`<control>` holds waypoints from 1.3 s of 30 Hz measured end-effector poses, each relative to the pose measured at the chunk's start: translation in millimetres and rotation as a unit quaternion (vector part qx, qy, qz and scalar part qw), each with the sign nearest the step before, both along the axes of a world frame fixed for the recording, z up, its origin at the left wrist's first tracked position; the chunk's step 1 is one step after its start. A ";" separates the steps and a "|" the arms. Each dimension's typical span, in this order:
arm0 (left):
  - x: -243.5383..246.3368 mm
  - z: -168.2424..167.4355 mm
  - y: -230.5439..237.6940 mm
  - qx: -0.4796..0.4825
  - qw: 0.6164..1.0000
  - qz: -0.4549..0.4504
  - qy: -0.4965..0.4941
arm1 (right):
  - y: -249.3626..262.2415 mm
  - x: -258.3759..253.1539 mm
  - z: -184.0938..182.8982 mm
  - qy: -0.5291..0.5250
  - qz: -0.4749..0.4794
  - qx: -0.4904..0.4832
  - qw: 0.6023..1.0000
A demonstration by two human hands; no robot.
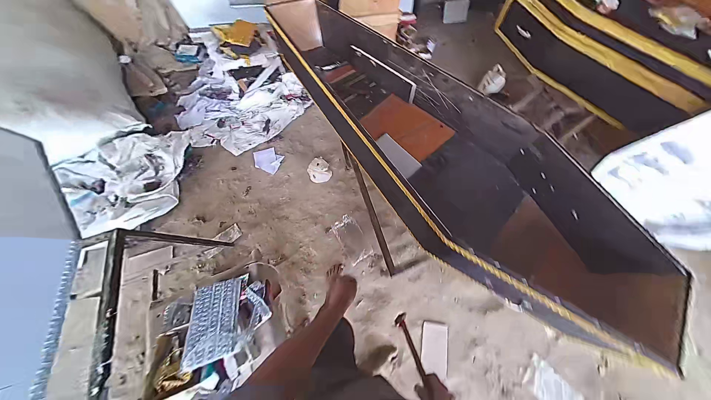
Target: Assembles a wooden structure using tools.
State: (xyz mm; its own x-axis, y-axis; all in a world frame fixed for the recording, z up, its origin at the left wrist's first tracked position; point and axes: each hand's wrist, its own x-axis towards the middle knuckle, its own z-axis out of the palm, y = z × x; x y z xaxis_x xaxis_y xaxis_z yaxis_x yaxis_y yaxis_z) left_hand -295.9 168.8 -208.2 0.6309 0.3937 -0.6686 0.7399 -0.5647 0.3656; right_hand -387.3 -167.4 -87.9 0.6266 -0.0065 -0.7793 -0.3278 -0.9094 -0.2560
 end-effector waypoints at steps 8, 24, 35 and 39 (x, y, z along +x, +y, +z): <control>97.3 148.0 -104.2 -0.068 0.960 0.126 -0.241 | -127.7 -72.7 22.3 -0.041 -0.168 0.010 0.985; 248.3 213.9 -149.0 0.002 0.809 0.391 -0.439 | -267.1 137.2 214.7 -0.603 -0.158 0.441 0.646; 266.4 228.7 -180.5 0.172 0.870 0.384 -0.255 | -321.2 241.3 197.8 -0.293 -0.086 0.234 0.923; 265.4 221.2 -179.6 0.250 0.887 0.341 -0.186 | -338.1 306.4 196.0 -0.260 0.047 0.264 0.928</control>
State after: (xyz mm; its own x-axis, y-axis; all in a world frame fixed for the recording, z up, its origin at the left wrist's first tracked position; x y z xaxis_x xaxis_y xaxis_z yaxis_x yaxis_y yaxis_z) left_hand -30.5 -10.8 13.0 0.2715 0.9574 -0.0981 0.8528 -0.1921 0.4857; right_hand -81.0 -505.5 108.1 0.8971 0.3636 -0.2510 0.0391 -0.6311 -0.7747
